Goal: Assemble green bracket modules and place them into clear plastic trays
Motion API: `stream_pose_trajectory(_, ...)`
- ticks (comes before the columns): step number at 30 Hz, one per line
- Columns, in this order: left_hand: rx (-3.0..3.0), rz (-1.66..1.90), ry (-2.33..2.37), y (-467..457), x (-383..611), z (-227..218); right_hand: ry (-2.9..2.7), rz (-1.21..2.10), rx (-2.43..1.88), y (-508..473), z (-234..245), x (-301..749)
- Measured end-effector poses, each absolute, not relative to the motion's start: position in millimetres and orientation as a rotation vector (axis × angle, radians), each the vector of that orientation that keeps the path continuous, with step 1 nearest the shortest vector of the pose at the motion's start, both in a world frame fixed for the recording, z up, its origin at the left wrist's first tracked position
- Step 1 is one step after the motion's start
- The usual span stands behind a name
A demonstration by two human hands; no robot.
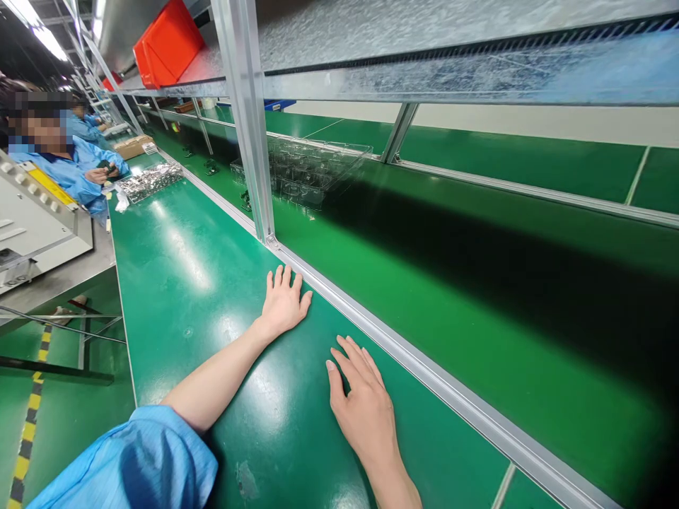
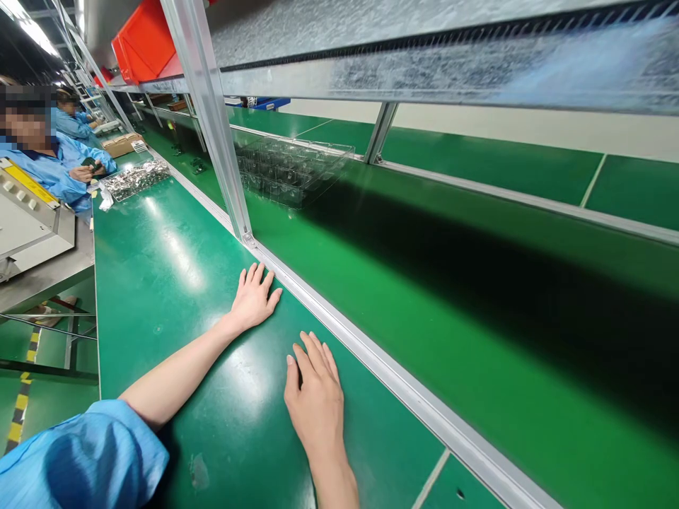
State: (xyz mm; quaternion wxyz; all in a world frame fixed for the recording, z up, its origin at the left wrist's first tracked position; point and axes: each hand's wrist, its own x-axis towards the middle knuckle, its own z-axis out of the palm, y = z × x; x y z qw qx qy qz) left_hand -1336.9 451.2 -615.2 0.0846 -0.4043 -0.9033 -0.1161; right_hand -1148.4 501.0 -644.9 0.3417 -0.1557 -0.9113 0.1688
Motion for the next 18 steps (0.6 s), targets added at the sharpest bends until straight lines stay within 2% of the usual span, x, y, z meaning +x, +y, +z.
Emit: stream_pose_trajectory(18, -1.200, -0.358, -2.697, 449.9, -1334.0, -610.3, -2.336, 0.342, -0.388, 497.8, -641.8, -1147.6)
